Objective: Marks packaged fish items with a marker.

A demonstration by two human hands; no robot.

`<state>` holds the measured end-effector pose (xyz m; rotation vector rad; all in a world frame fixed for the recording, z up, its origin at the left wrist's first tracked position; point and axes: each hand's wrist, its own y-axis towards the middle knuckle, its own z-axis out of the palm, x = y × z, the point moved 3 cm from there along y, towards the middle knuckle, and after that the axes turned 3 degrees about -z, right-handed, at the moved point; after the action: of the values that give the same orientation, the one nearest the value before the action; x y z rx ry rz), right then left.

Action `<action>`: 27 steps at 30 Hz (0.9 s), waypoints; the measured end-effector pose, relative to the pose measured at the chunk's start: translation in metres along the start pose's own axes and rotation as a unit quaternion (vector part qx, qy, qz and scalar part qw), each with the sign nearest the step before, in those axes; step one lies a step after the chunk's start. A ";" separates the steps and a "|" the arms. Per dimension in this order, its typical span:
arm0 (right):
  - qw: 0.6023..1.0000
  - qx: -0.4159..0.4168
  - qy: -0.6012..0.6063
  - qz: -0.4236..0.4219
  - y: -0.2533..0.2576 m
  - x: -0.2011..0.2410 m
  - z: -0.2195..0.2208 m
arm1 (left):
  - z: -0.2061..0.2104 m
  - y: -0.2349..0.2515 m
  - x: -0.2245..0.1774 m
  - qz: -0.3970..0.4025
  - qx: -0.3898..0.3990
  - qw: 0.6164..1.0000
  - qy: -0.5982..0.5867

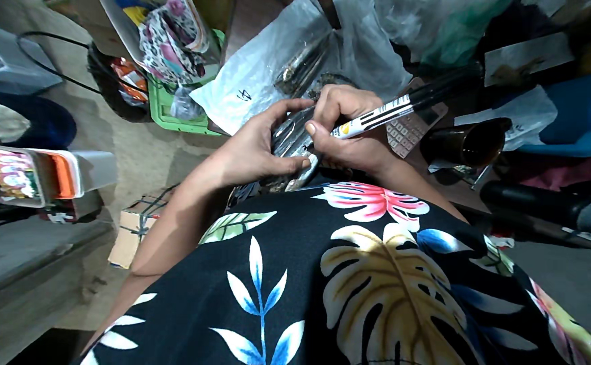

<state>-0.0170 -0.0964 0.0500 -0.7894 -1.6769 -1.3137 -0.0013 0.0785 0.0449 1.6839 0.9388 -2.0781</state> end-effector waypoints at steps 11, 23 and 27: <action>1.000 -0.006 -0.027 -0.007 0.000 -0.002 0.000 | 0.000 0.000 0.000 0.003 -0.003 1.000 0.007; 0.999 -0.016 -0.033 -0.011 -0.001 -0.002 0.000 | 0.001 -0.001 0.001 -0.003 0.000 1.000 0.006; 0.999 -0.011 -0.028 -0.013 0.000 -0.002 0.001 | 0.000 -0.002 0.004 -0.011 -0.001 1.000 0.004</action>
<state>-0.0164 -0.0955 0.0486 -0.8266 -1.7235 -1.3415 -0.0034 0.0800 0.0420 1.6903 0.9642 -2.0851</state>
